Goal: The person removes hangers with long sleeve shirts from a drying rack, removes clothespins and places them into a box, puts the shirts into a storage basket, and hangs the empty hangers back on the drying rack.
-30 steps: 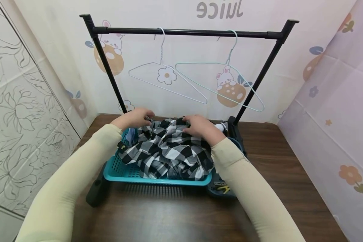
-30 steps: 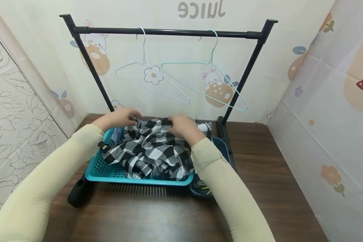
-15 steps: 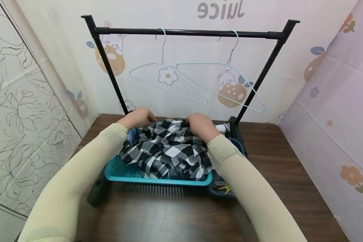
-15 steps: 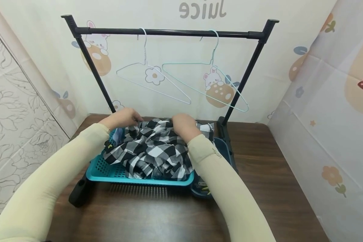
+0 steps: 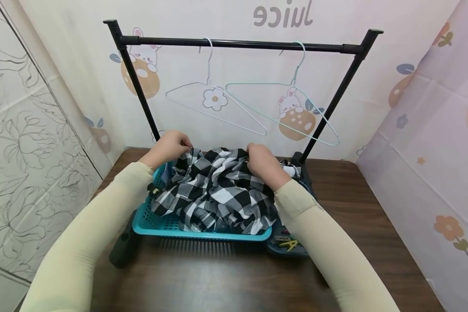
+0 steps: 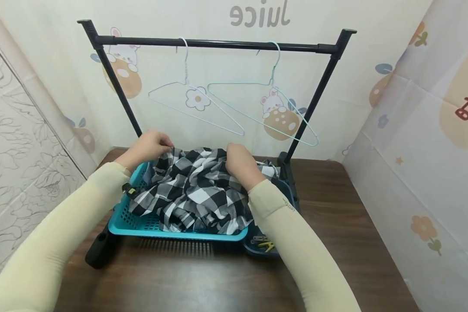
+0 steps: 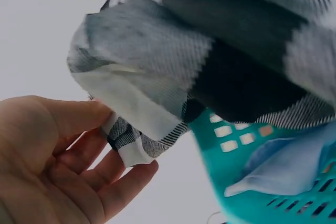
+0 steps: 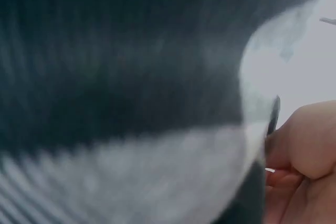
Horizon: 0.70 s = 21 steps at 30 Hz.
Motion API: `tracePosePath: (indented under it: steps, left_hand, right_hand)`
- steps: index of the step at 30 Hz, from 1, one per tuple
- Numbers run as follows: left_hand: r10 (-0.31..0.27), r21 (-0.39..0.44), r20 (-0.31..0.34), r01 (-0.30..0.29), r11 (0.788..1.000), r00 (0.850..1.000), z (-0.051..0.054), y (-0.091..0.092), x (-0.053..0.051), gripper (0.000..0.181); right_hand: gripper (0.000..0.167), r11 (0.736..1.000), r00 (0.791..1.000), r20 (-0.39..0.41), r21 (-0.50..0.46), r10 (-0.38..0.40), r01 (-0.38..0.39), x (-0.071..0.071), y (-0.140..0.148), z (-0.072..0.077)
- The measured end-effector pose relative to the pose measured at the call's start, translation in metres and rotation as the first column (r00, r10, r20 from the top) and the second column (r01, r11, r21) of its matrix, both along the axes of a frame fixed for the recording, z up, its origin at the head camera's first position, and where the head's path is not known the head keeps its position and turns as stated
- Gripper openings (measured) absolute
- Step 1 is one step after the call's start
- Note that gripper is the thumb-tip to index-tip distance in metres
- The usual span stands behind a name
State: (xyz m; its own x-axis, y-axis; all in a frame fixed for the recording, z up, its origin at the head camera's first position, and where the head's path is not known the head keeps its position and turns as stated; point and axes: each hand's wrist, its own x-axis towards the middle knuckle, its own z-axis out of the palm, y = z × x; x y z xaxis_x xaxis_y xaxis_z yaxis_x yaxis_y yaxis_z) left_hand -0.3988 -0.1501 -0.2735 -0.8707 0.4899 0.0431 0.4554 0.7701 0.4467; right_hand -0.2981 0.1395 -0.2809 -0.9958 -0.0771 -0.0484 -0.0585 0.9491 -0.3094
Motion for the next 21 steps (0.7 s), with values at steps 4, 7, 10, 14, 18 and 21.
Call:
tracePosePath:
  steps: [4,7,10,14,18,21]
  left_hand:
    - [0.039,0.097,0.003,-0.039,0.995,0.999,0.013,-0.008,0.014,0.012]
    - [0.051,0.147,-0.013,-0.049,0.988,0.999,0.025,-0.008,0.028,0.01]
    - [0.034,0.193,-0.05,-0.024,0.981,0.998,0.037,-0.006,0.043,0.007]
    - [-0.05,0.226,-0.091,0.07,0.972,0.995,0.05,-0.005,0.063,0.004]
    - [-0.15,0.191,-0.107,0.168,0.967,0.983,0.056,-0.008,0.082,0.008]
    - [-0.22,0.141,-0.072,0.228,0.963,0.973,0.053,-0.012,0.091,0.036]
  right_hand:
    - [0.018,0.995,0.996,-0.089,-0.096,-0.021,0.012,0.015,-0.007,0.013]
    - [0.017,0.987,0.984,-0.178,-0.161,-0.018,-0.011,0.025,-0.014,0.026]
    - [0.018,0.977,0.969,-0.249,-0.205,0.0,-0.053,0.035,-0.025,0.037]
    - [0.018,0.96,0.951,-0.306,-0.25,0.044,-0.125,0.047,-0.042,0.046]
    - [0.016,0.938,0.946,-0.292,-0.268,0.139,-0.22,0.056,-0.061,0.048]
    - [0.017,0.914,0.943,-0.222,-0.267,0.249,-0.304,0.057,-0.073,0.043]
